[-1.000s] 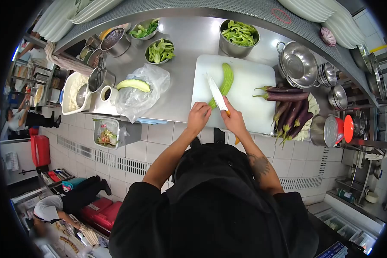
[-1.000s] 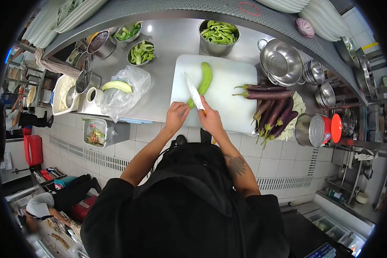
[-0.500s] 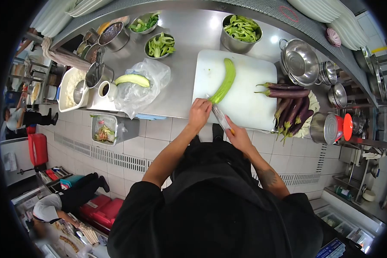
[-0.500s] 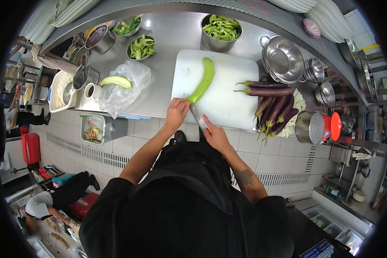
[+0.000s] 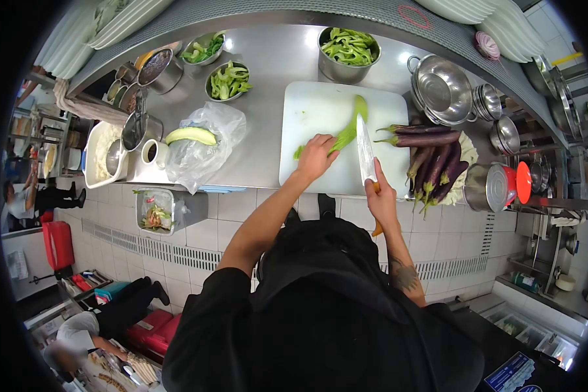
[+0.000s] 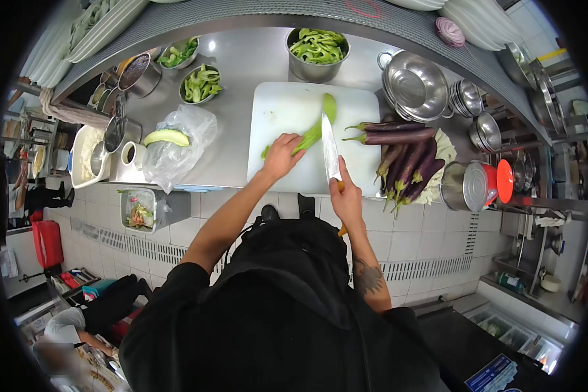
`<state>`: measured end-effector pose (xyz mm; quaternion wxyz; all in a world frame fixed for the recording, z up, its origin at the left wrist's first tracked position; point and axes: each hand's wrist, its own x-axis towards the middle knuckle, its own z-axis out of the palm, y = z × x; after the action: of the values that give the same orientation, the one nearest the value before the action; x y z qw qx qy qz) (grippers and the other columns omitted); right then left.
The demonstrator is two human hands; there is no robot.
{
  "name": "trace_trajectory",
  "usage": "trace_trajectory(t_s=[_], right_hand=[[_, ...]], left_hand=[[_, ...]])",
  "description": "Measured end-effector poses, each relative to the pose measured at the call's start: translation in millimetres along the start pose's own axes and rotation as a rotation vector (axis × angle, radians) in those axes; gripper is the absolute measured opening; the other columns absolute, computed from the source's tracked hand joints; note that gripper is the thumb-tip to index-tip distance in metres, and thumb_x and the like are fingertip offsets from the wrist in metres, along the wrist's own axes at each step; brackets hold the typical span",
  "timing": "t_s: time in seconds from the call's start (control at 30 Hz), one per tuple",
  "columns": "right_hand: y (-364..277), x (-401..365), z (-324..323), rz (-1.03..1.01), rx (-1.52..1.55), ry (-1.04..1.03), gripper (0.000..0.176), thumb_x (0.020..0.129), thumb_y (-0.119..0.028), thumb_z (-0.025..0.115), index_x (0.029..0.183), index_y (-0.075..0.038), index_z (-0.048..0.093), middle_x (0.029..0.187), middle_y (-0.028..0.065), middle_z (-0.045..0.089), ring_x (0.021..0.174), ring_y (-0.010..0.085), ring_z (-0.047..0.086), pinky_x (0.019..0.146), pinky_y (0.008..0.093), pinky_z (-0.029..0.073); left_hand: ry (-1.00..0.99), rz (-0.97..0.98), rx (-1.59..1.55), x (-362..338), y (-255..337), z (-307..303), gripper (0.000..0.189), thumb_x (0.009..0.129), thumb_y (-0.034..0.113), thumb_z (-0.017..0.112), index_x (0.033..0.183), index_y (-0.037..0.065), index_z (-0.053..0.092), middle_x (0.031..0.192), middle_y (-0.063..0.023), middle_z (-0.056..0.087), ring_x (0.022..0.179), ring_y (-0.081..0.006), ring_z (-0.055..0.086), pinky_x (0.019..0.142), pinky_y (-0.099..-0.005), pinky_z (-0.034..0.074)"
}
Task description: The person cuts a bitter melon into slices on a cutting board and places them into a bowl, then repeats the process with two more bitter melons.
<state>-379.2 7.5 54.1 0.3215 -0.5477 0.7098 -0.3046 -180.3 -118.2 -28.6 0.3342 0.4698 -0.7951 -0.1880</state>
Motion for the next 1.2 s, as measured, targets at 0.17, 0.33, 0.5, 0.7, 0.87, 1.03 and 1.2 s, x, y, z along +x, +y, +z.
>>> trace_trajectory(t_s=[0.17,0.33,0.5,0.7,0.87,1.03,1.2], right_hand=[[3,31,16,-0.049,0.024,-0.056,0.065,0.093,-0.014,0.060,0.154,-0.026,0.042,0.074,0.0233,0.067,0.065,0.0369,0.068,0.065,0.0423,0.054],[-9,72,35,0.030,-0.052,-0.101,0.065,0.090,-0.019,0.060,0.153,-0.025,0.044,0.087,0.0255,0.070,0.074,0.0373,0.070,0.072,0.0419,0.054],[2,84,47,-0.022,-0.030,-0.101,0.065,0.090,-0.018,0.060,0.153,-0.024,0.043,0.082,0.0267,0.068,0.075,0.0407,0.069,0.073,0.0452,0.054],[41,-10,34,-0.174,-0.069,-0.255,0.066,0.090,-0.014,0.064,0.152,-0.023,0.044,0.078,0.0280,0.066,0.074,0.0437,0.068,0.072,0.0456,0.054],[32,-27,2,-0.121,-0.065,-0.272,0.063,0.091,-0.014,0.065,0.151,-0.021,0.047,0.074,0.0251,0.063,0.063,0.0340,0.066,0.064,0.0385,0.052],[6,45,3,-0.066,-0.053,-0.136,0.062,0.090,-0.012,0.060,0.151,-0.021,0.047,0.081,0.0270,0.065,0.067,0.0333,0.068,0.067,0.0375,0.052],[6,94,30,-0.057,-0.065,-0.083,0.062,0.090,-0.018,0.059,0.151,-0.021,0.047,0.088,0.0281,0.068,0.073,0.0382,0.068,0.071,0.0396,0.053]], left_hand=[[0.063,0.051,-0.069,-7,9,-5,0.031,0.082,0.012,0.076,0.111,0.003,0.070,0.109,-0.0110,0.066,0.101,-0.0307,0.060,0.088,-0.0410,0.052],[0.157,0.016,-0.068,-20,9,1,0.011,0.082,0.004,0.074,0.092,0.001,0.072,0.094,-0.0119,0.068,0.087,-0.0306,0.062,0.078,-0.0414,0.053],[0.205,0.013,-0.053,-17,14,3,0.009,0.083,0.002,0.072,0.091,0.000,0.073,0.089,-0.0120,0.068,0.085,-0.0311,0.063,0.075,-0.0415,0.053],[0.225,-0.001,-0.028,-18,10,4,0.006,0.083,0.002,0.071,0.089,0.000,0.072,0.089,-0.0118,0.068,0.086,-0.0309,0.062,0.075,-0.0415,0.054],[0.291,-0.098,0.013,-15,1,-2,0.005,0.082,0.002,0.071,0.087,0.002,0.072,0.088,-0.0109,0.067,0.086,-0.0308,0.062,0.075,-0.0412,0.054],[0.244,-0.025,-0.059,-13,21,10,0.007,0.081,0.002,0.071,0.089,0.002,0.071,0.087,-0.0111,0.066,0.086,-0.0312,0.062,0.076,-0.0416,0.054],[0.209,-0.028,-0.041,-10,24,19,0.008,0.081,0.001,0.071,0.089,0.002,0.071,0.088,-0.0114,0.066,0.085,-0.0319,0.061,0.076,-0.0423,0.053]])
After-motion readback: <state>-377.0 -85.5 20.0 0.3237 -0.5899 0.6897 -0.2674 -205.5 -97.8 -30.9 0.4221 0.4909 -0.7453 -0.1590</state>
